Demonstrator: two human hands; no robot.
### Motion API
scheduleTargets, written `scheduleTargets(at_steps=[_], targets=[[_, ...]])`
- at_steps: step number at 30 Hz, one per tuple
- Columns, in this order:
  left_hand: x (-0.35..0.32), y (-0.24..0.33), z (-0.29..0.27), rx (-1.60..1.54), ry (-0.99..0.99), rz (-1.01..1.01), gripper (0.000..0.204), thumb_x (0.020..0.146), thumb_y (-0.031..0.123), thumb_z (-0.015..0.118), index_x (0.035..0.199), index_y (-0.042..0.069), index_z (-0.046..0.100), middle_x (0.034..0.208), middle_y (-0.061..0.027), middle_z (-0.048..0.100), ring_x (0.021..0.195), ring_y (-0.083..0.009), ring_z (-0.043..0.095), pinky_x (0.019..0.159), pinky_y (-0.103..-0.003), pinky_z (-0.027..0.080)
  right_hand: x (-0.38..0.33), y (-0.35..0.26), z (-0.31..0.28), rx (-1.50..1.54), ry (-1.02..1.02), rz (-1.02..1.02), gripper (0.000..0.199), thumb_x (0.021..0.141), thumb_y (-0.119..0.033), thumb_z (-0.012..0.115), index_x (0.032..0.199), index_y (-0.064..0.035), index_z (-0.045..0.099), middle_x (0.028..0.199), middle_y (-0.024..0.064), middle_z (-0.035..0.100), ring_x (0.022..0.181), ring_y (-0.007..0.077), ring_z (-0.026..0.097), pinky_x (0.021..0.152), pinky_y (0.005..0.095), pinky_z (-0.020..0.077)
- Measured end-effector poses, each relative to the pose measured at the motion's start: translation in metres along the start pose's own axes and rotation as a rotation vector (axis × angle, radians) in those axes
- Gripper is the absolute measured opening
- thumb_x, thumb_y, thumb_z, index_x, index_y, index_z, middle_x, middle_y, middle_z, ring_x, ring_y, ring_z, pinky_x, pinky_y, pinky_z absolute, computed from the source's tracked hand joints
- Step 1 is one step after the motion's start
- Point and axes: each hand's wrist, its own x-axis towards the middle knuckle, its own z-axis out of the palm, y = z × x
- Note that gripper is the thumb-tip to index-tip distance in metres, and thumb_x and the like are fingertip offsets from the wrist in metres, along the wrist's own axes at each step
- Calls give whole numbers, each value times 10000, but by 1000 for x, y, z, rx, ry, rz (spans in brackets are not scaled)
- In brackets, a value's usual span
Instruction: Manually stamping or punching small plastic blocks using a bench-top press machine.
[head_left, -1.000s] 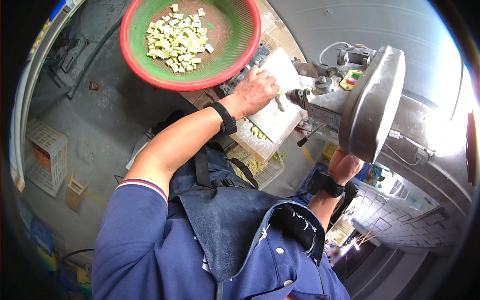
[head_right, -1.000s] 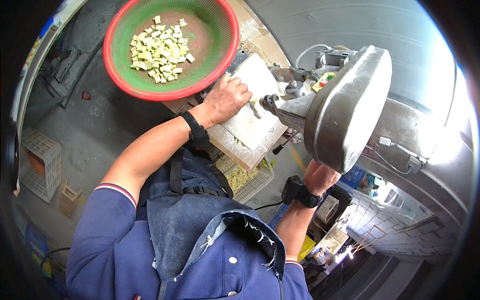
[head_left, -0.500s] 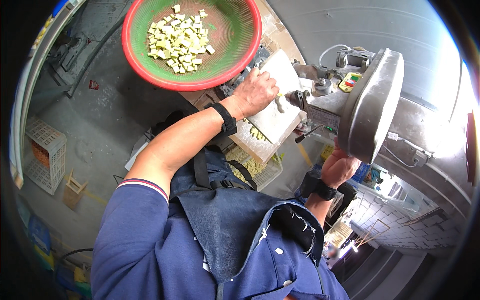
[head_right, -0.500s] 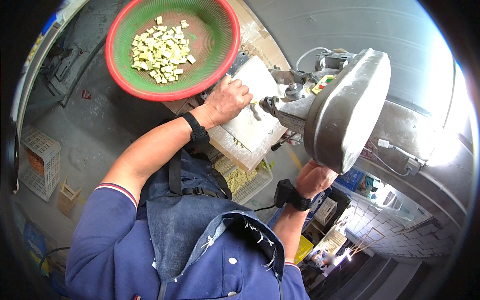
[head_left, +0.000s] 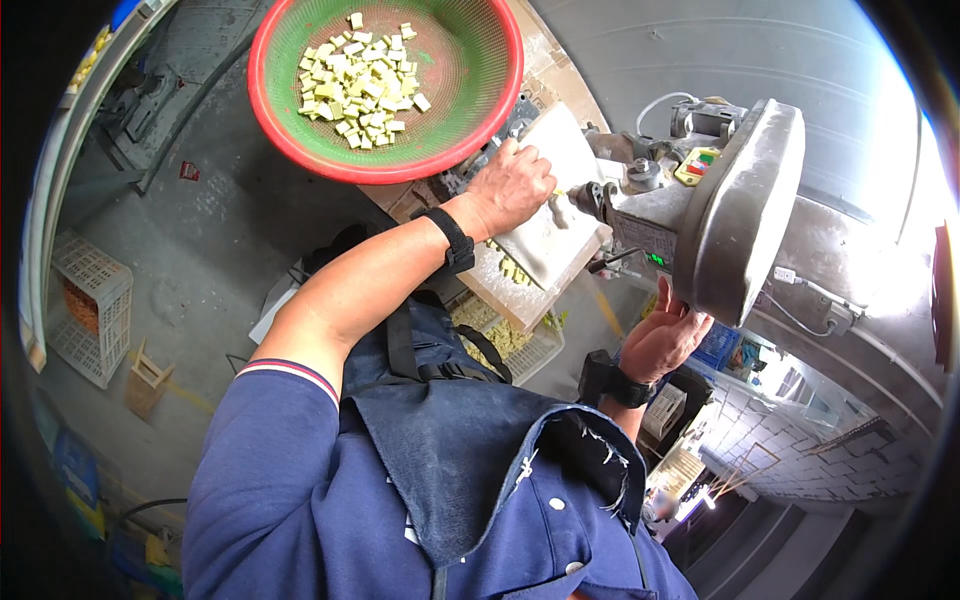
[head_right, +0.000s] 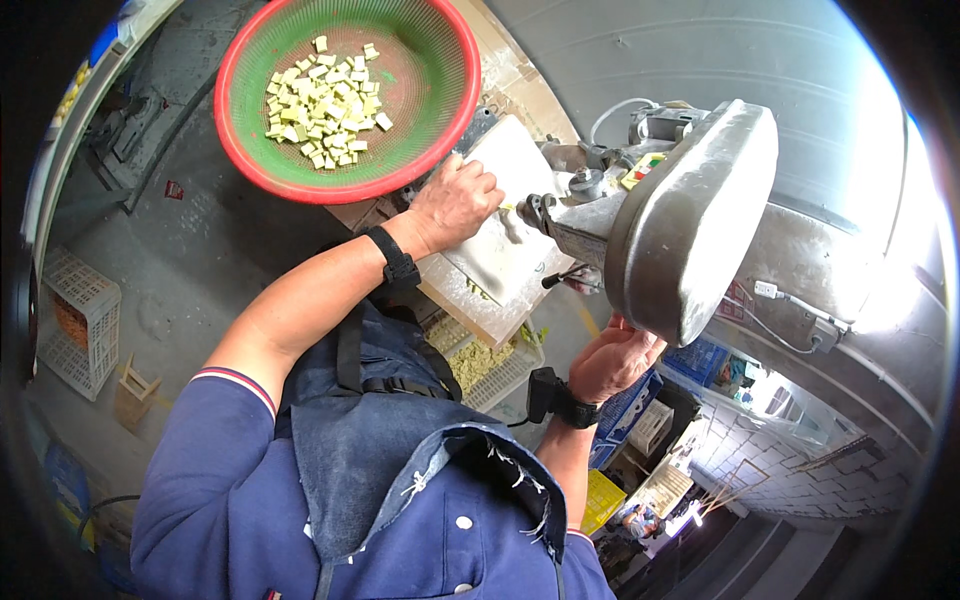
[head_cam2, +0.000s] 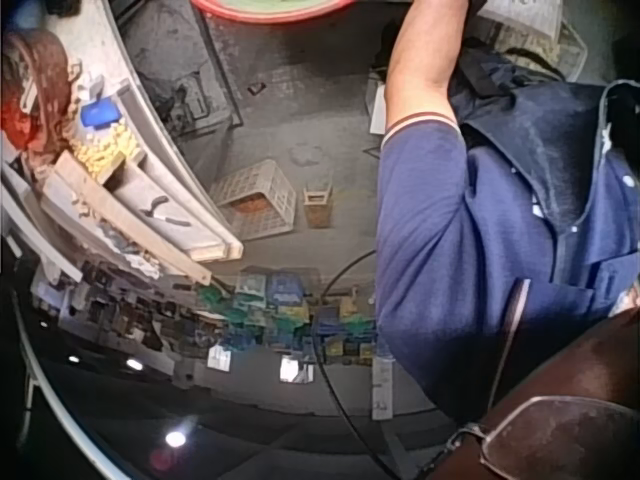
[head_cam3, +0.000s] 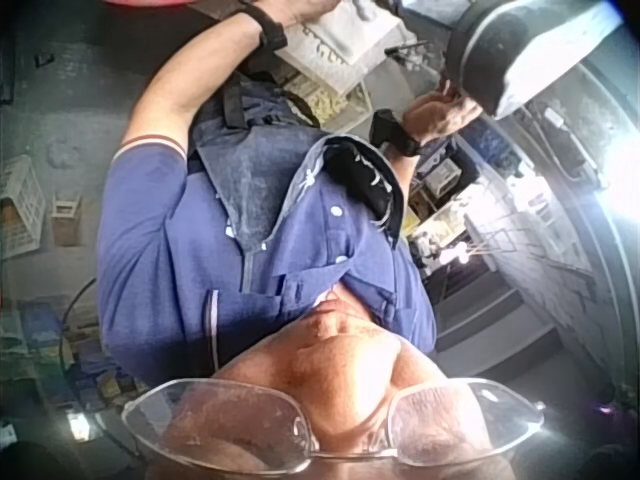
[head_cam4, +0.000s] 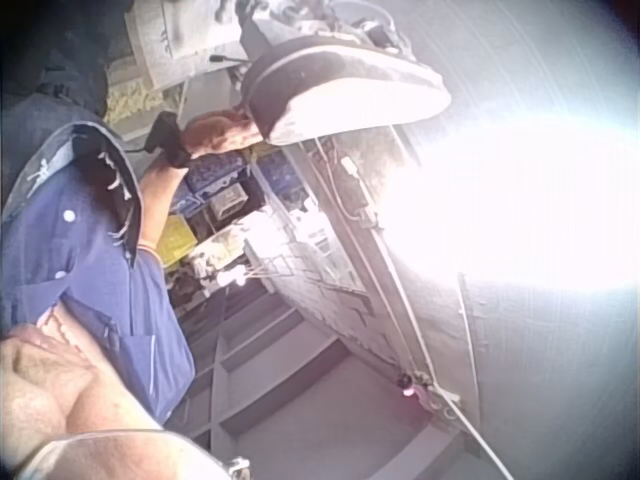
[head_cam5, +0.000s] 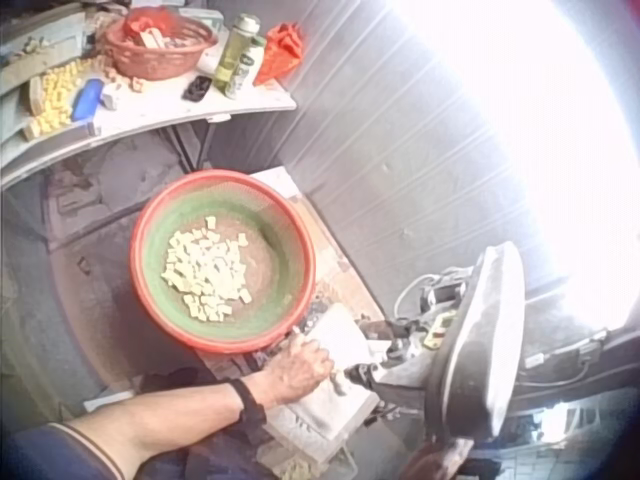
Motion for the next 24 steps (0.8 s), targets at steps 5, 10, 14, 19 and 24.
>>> scheduleTargets(at_steps=[5,10,14,19,24], targets=[[0,0,1,6,-7,-1,72,809,125,574,788,121,643,796,-22,614,884,-195,586,815,-378,418,-12,11,-6,-11,52,2,253,1045,-269,470,1108,-30,528,1150,146,620,1019,255,639,950,434,516],[1,0,2,10,-18,-4,75,813,127,574,790,124,645,797,-21,612,889,-196,584,827,-377,416,-27,17,-10,-72,-64,-93,255,1056,-259,441,1068,-16,520,1200,169,567,1094,294,606,1001,434,475],[0,0,0,11,-26,-9,76,815,124,575,794,125,648,804,-21,612,894,-196,583,833,-377,414,-35,23,-10,-117,-67,-94,261,1061,-259,420,1086,-16,514,1254,188,555,1171,323,579,1017,442,453],[1,1,0,4,-34,-10,75,813,119,579,797,125,651,810,-21,611,899,-197,581,837,-376,413,-43,27,-11,-182,-125,-129,261,1077,-250,359,1136,-34,494,1408,253,479,1252,350,538,1033,444,424],[-2,0,1,4,-20,-14,74,814,124,581,796,125,653,810,-18,610,892,-195,582,832,-375,413,-51,31,-7,-160,-133,-134,248,1078,-224,352,1140,-34,499,1403,242,449,1264,345,529,1045,441,417]])
